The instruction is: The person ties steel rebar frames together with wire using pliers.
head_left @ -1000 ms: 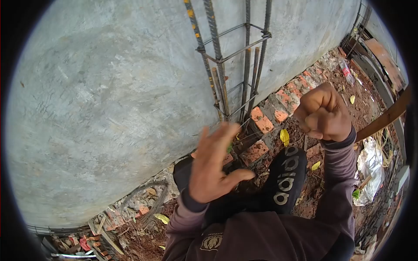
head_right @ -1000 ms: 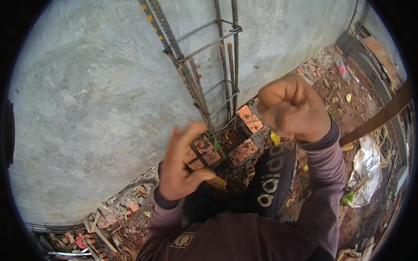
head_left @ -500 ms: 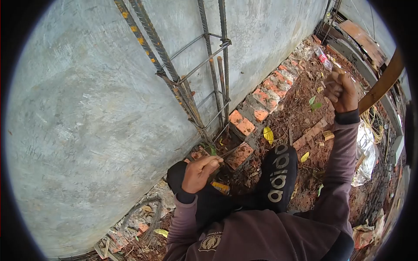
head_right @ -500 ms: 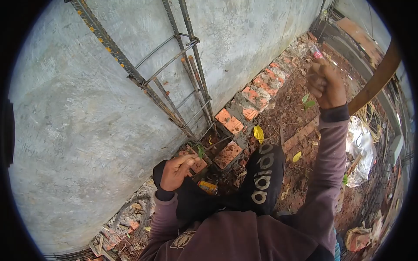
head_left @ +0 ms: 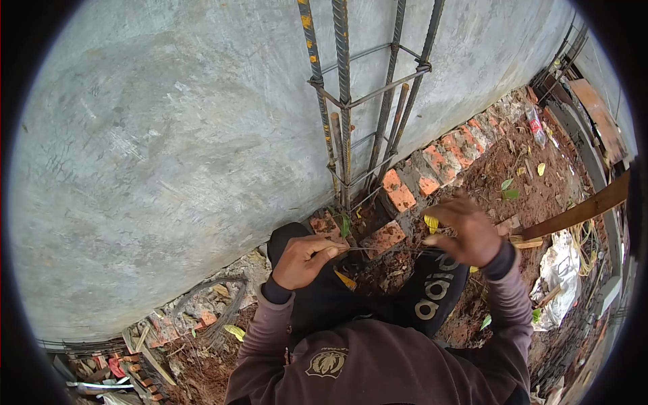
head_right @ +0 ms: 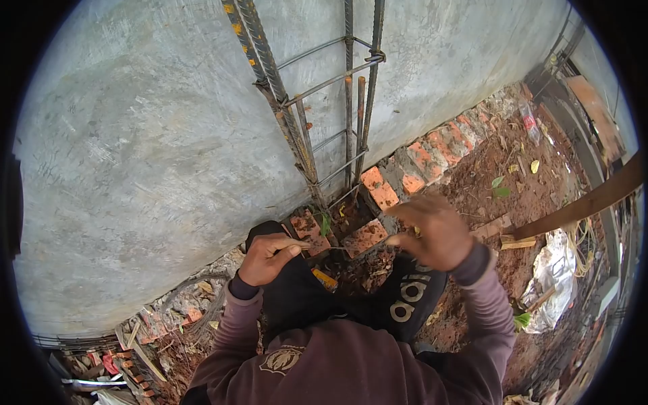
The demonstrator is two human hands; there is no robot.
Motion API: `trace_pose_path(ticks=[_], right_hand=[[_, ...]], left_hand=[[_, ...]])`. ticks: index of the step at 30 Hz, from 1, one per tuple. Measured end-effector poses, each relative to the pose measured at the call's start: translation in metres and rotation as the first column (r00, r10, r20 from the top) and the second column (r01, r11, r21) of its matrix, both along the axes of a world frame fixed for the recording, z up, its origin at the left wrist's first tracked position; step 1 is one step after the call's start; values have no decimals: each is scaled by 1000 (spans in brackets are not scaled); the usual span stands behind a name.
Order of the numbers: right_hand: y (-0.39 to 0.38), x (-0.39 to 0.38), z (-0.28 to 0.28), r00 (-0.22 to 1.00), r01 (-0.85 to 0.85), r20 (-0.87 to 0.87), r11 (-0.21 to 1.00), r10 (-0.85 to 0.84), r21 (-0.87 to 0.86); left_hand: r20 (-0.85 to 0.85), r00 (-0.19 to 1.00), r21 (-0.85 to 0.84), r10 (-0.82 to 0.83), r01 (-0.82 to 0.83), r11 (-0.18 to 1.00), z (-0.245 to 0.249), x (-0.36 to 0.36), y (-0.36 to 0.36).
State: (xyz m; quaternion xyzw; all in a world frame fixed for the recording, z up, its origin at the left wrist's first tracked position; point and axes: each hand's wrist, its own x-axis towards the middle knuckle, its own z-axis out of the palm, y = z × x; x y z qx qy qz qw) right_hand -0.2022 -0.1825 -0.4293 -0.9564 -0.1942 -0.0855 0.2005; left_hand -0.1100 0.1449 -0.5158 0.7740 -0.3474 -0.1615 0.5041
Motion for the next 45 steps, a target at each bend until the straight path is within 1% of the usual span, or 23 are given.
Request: trace_pose_path(ticks=[2,4,7,8,9,11,12,13,14,15,16,19,20,23,26,29,30,33,36,38,40,42,45], right_hand=[[51,4,-30,968,-59,-196,904,155,423],[80,12,-50,955,-101,-214,901,207,421],[93,14,-52,779,262,-602,783,173,565],[93,12,-56,789,299,-583,709,193,639],[95,10,-54,818,319,-557,695,142,645],[102,8,-49,866,356,-499,662,32,659],[104,6,-51,865,376,-499,595,49,710],[107,5,-55,868,390,-492,524,65,757],[110,6,-59,872,400,-483,448,82,799],[115,6,-61,870,415,-486,409,84,813],[121,6,-64,866,430,-492,368,91,824],[127,5,-62,826,505,-552,283,116,816],[127,6,-60,808,534,-576,261,122,804],[124,5,-66,811,483,-565,375,148,791],[127,2,-66,729,609,-661,272,178,745],[136,12,-84,839,535,-538,311,-85,785],[134,16,-83,854,509,-513,341,-85,790],[136,25,-97,914,394,-382,541,-140,743],[139,28,-98,952,303,-244,661,-184,687],[139,27,-86,943,283,-323,702,-79,653],[140,23,-71,920,271,-391,744,-13,611],[139,24,-90,898,252,-426,666,110,702],[136,22,-91,837,336,-501,514,221,789]], left_hand=[[63,996,42,-67,64,997,23,-1,-15],[142,988,24,-64,61,998,30,0,-22],[181,982,-10,-62,65,998,31,8,-17],[179,982,-25,-66,72,997,29,10,-15],[308,950,-67,60,-42,997,30,9,-18],[528,793,-191,304,-239,952,34,5,-27],[440,828,-174,348,-302,937,21,5,-20],[175,908,-310,380,-316,897,10,3,-22],[-101,931,-426,350,-358,831,0,-2,-28],[-366,893,-510,263,-429,745,-6,-8,-35],[-389,888,-507,245,-428,748,-9,-13,-41],[-609,749,-583,262,-646,493,-1,-23,-62],[-640,731,-586,238,-664,465,0,-23,-64],[-653,748,-505,117,-545,669,-3,-20,-55],[-662,719,-383,214,-569,728,4,-17,-56],[-602,756,-364,259,-548,753,1,-16,-55],[-603,763,-383,232,-532,755,-1,-16,-54],[-587,792,-437,170,-486,756,-9,-15,-51],[-564,819,-457,109,-419,785,-15,-16,-44],[-573,818,-446,52,-364,818,-18,-13,-35],[-613,782,-437,-111,-220,872,-25,-2,-17],[-611,759,-437,-224,-87,895,-27,6,-7],[-566,798,-345,-206,-3,939,-19,7,-4]])
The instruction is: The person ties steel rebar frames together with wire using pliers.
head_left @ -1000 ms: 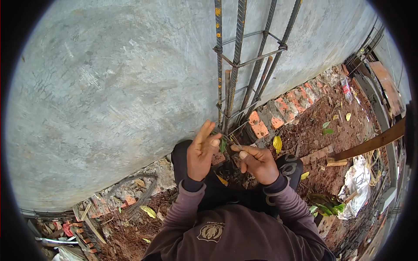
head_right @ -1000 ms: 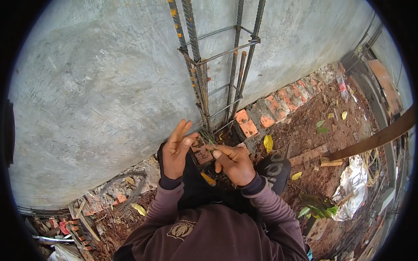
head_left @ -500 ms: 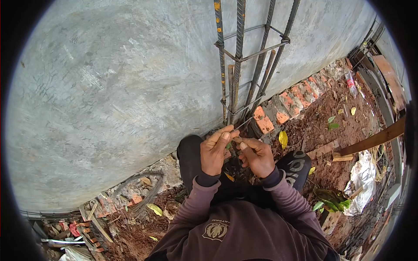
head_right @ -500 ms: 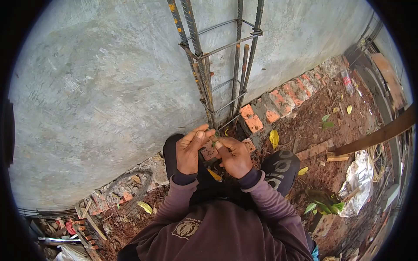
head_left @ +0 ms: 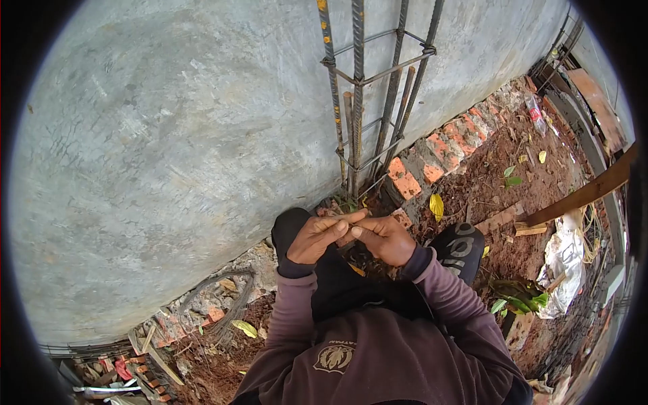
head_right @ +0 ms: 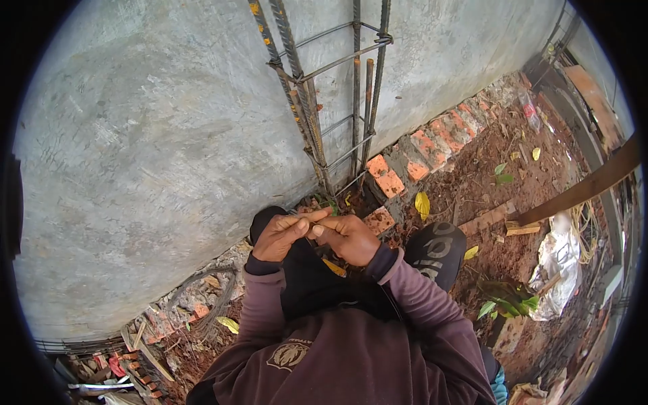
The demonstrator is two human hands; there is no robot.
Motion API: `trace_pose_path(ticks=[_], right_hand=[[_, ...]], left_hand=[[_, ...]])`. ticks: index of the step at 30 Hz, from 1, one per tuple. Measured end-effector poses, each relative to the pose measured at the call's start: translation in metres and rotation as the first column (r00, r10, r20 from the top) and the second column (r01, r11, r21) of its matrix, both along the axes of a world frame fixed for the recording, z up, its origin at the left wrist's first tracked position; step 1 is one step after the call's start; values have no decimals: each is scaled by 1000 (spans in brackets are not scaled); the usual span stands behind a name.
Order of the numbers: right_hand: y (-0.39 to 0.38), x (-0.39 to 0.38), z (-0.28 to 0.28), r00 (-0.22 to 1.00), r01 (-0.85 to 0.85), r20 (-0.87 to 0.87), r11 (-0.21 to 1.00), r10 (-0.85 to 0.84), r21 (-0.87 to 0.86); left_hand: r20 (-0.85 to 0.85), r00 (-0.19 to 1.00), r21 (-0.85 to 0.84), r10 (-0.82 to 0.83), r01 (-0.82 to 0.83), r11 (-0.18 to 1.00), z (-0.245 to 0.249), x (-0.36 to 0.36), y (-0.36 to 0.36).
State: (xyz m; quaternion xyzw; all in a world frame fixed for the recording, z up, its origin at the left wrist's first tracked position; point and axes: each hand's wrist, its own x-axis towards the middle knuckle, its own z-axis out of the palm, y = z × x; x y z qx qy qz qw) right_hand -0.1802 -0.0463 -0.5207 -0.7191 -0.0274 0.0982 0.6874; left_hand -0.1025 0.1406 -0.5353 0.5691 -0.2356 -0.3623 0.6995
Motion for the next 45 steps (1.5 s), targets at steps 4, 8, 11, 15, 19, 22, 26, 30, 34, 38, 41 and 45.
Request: trace_pose_path(ticks=[4,8,11,15,19,22,26,30,34,38,41,45], right_hand=[[-5,-2,7,993,-21,-113,999,25,35],[-9,-3,13,979,-114,-161,991,124,71],[-9,-6,12,964,-81,-229,967,138,243],[0,-9,13,958,-94,-228,942,173,321],[-9,-20,5,901,-313,-236,923,363,225],[-23,-26,9,864,-425,-237,896,445,131],[-21,-26,27,858,-514,-22,856,514,-59],[-7,-36,29,925,-327,216,945,314,27],[-9,-34,5,858,-399,357,917,370,8],[-7,-46,-6,821,-471,333,880,463,-62],[-7,-44,-4,811,-489,337,870,478,-57],[-10,-50,-15,847,-476,294,878,443,45]], left_hand=[[-1,998,-49,-69,69,996,3,2,-1],[121,984,-56,-131,139,989,16,-1,-10],[295,955,-132,12,28,991,10,-6,-17],[-10,894,-404,448,-413,816,5,-19,-22],[-303,677,-545,671,-701,461,23,-2,14],[-291,507,-656,811,-723,216,52,12,61],[-186,528,-803,829,-567,181,71,15,91],[-215,461,-851,861,-521,67,73,29,116],[-288,315,-794,904,-607,-41,57,27,148],[-309,232,-763,922,-640,-94,43,21,177],[-308,242,-751,920,-656,-79,32,18,195],[-305,158,-706,939,-699,-112,23,17,210]])
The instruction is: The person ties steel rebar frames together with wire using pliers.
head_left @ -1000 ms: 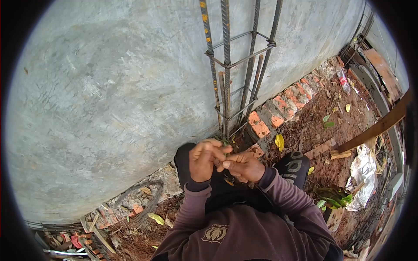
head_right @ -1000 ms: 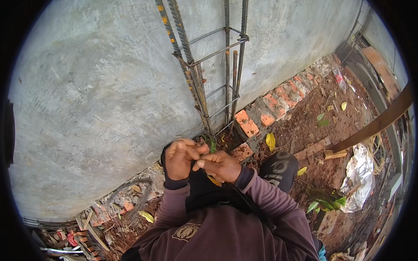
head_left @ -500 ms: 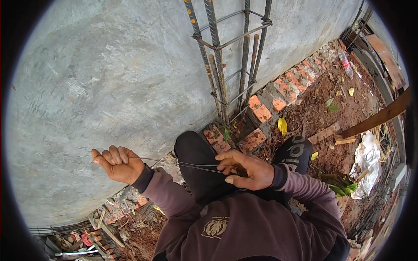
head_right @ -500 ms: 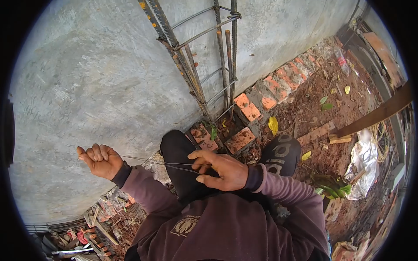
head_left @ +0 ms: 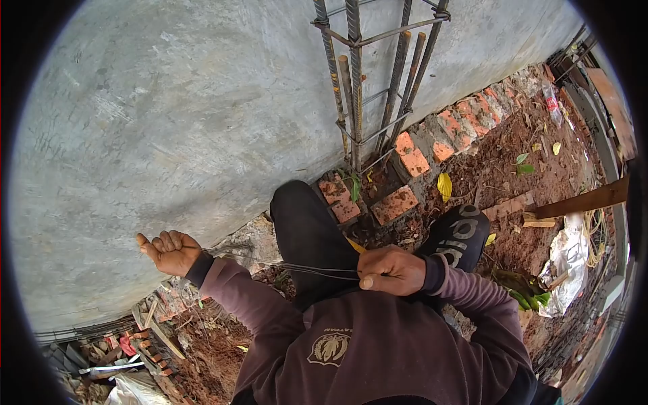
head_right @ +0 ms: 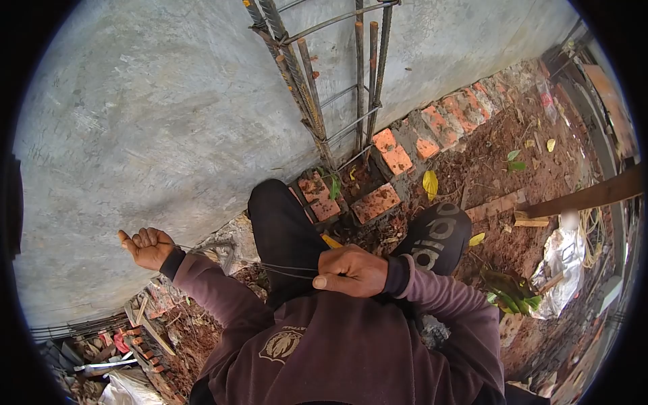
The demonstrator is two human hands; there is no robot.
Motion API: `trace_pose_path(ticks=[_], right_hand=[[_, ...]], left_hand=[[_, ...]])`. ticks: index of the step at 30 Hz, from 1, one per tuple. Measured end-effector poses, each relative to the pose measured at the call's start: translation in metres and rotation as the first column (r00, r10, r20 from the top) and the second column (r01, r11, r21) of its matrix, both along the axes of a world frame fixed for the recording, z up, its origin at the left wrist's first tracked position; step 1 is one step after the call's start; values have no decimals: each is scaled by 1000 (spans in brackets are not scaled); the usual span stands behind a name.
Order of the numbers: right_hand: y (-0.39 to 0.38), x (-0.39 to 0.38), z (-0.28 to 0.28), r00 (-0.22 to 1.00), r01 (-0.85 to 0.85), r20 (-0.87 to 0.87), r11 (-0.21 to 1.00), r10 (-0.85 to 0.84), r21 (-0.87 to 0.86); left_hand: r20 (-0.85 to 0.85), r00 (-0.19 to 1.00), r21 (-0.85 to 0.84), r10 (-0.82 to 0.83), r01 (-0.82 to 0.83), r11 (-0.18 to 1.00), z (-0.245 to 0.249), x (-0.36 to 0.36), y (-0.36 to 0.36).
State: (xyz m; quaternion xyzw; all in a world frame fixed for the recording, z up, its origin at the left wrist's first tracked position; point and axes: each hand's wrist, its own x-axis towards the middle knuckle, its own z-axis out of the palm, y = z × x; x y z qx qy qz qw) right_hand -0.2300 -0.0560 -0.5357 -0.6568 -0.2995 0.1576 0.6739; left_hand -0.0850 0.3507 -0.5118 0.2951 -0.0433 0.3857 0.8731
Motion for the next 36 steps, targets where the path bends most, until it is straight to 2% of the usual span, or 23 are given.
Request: trace_pose_path(ticks=[1,4,7,8,11,15,16,19,20,21,23,24,27,28,29,31,32,34,36], right_hand=[[-1,-1,-2,1000,-13,-5,1000,13,18],[-3,-7,-1,992,127,-19,990,-129,-65],[-1,3,5,872,302,-395,953,-289,-32],[-5,5,-5,832,318,-480,948,-279,0],[-9,6,-6,799,351,-526,936,-291,16],[-14,4,-2,894,120,-391,957,-219,-264],[-12,8,-11,969,39,-217,940,-119,-338],[-8,0,-17,929,-69,-370,968,-26,-241],[-3,-6,-27,994,29,-96,977,-51,-213],[-6,-7,-29,995,67,-54,971,-81,-228],[-15,-7,-31,989,148,34,957,-144,-251],[-21,-1,-39,971,236,50,910,-233,-341],[-44,17,-56,986,166,102,744,-132,-647],[-47,23,-55,982,107,185,659,49,-744],[-39,26,-46,983,153,178,747,-48,-646],[-5,28,-15,966,259,119,867,-230,-426],[17,31,-2,943,320,-1,907,-333,-274],[51,39,18,850,476,-270,879,-452,25],[49,43,15,835,547,-5,833,-550,-81]], left_hand=[[7,1000,6,-20,20,1000,-1,-1,1],[5,998,-38,-58,58,998,-10,-5,1],[-2,989,-139,-149,147,979,-17,-6,-3],[-5,982,-174,-189,185,967,-18,-7,-3],[-23,988,-159,-155,149,976,-17,-12,-15],[-1,998,-63,-68,68,996,-6,-13,-33],[5,999,-54,-53,53,997,-2,-11,-35],[13,1000,-15,-16,16,1000,7,-7,-39],[12,1000,6,-11,11,1000,11,-6,-43],[10,1000,28,-6,6,1000,12,-6,-46],[29,987,14,-161,160,987,11,-8,-50],[40,970,8,-240,240,971,9,-9,-54],[-139,951,-33,-277,275,961,24,-16,-131],[-205,948,11,-243,251,968,29,-21,-155],[-270,940,56,-208,231,971,31,-25,-177],[-171,928,91,-330,349,933,12,-28,-205],[-179,914,85,-364,383,920,6,-30,-221],[-187,884,73,-428,447,891,0,-30,-245],[-209,864,85,-459,484,871,4,-30,-248]])
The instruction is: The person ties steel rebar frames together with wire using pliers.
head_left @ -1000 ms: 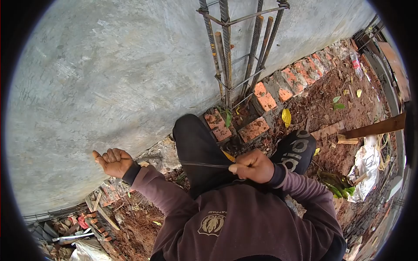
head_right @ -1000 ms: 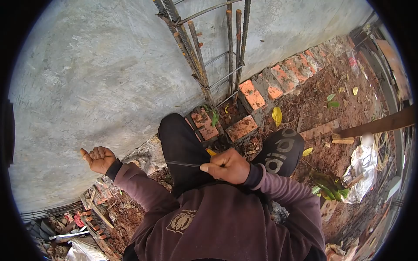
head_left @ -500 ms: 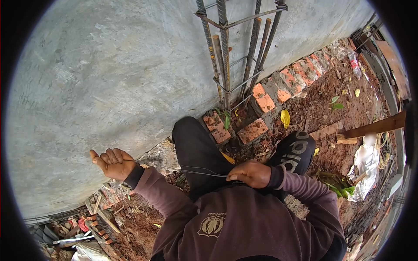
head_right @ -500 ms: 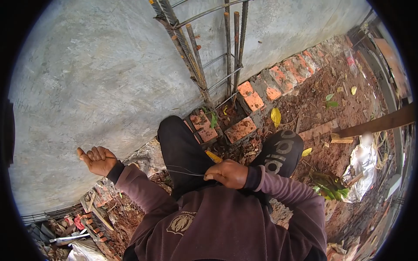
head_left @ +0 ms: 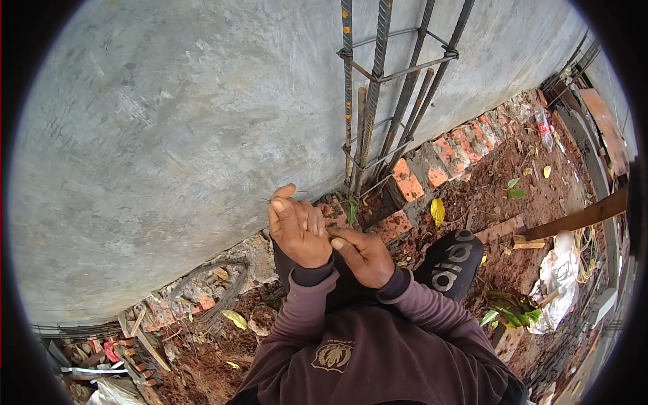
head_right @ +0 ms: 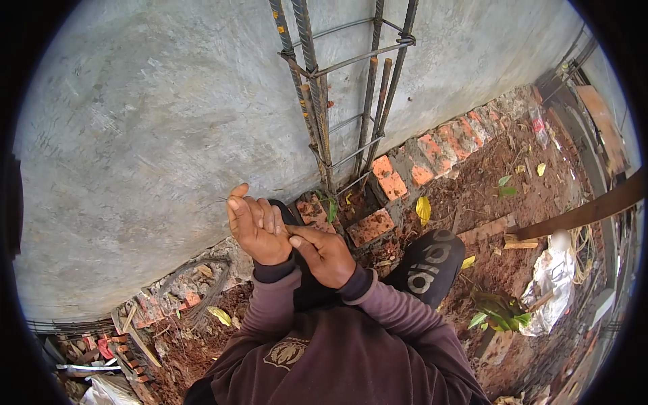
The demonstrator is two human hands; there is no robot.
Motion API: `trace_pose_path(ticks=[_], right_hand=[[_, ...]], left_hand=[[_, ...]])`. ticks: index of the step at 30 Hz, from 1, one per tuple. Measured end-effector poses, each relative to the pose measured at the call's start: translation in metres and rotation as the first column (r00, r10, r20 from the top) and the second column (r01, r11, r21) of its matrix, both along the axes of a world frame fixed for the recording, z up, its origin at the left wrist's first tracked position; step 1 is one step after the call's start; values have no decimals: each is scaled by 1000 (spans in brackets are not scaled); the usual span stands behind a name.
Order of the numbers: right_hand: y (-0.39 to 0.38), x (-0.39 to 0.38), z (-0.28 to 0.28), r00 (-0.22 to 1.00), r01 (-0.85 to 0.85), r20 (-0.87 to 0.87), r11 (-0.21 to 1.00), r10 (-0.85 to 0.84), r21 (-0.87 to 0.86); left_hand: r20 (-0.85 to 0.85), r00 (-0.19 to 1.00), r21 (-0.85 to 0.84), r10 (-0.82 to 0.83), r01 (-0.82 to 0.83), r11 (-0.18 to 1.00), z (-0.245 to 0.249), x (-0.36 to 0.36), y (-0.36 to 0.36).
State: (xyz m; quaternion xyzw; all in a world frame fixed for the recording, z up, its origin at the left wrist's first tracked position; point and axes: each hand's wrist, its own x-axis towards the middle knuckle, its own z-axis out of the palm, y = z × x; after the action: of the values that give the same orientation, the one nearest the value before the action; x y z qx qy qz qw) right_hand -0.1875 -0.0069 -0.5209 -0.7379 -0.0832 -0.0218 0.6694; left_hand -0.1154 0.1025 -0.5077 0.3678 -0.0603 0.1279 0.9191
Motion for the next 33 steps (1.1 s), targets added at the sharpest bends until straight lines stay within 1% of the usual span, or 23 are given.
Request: trace_pose_path(ticks=[1,2,3,5,6,7,9,10,13,14,15,16,17,19,20,22,25,26,29,32,33], right_hand=[[-2,2,-5,995,48,89,993,-38,-107],[-8,6,-7,971,88,233,986,-53,-145],[-22,4,-3,991,55,130,975,-27,-217],[-42,8,44,996,-37,-84,934,8,-354],[-40,11,48,998,-23,-66,936,0,-351],[-37,13,52,999,-10,-47,938,-7,-348],[-33,23,43,995,15,-83,923,-51,-384],[-27,27,39,978,185,151,934,-144,-305],[-40,15,60,985,140,143,920,-93,-366],[-53,7,66,989,141,105,883,-104,-449],[-71,7,45,935,256,332,882,-122,-396],[-85,-1,62,961,271,106,801,-255,-534],[-98,-1,64,931,287,-13,756,-364,-588],[-120,8,36,923,356,104,717,-371,-600],[-123,14,20,925,352,104,723,-364,-595],[-125,27,-9,928,350,111,735,-355,-581],[-114,48,-23,893,419,75,759,-444,-497],[-112,58,-31,901,423,101,805,-422,-416],[-103,75,-43,941,332,81,852,-328,-405],[-102,87,-54,955,295,107,867,-276,-402],[-102,89,-58,957,291,111,872,-269,-394]], left_hand=[[-9,1000,15,-23,23,1000,2,0,2],[-37,994,85,-107,109,990,-3,2,9],[-42,992,168,-123,128,977,-8,4,12],[-56,987,323,-149,159,933,-14,6,16],[-107,968,239,-228,248,939,-15,4,14],[-111,965,199,-239,257,946,-16,0,5],[-102,960,112,-261,272,956,-15,2,-15],[-91,968,133,-233,243,961,-12,7,-15],[-59,933,-20,-356,355,934,-11,12,-4],[-66,959,-1,-277,278,961,-14,15,7],[-66,978,19,-200,201,979,-18,24,19],[-64,990,34,-122,124,992,-23,31,24],[-121,981,113,-150,164,980,-30,34,21],[-238,952,262,-195,256,931,-47,38,8],[-263,924,317,-277,354,880,-64,42,-3],[-256,918,358,-301,380,853,-94,53,-23],[-254,895,425,-367,444,789,-113,71,-35],[-254,885,450,-390,465,762,-116,75,-37],[-330,849,383,-413,520,763,-118,82,-44],[-275,801,218,-532,591,777,-113,87,-42],[-292,772,183,-565,625,759,-111,86,-39]])
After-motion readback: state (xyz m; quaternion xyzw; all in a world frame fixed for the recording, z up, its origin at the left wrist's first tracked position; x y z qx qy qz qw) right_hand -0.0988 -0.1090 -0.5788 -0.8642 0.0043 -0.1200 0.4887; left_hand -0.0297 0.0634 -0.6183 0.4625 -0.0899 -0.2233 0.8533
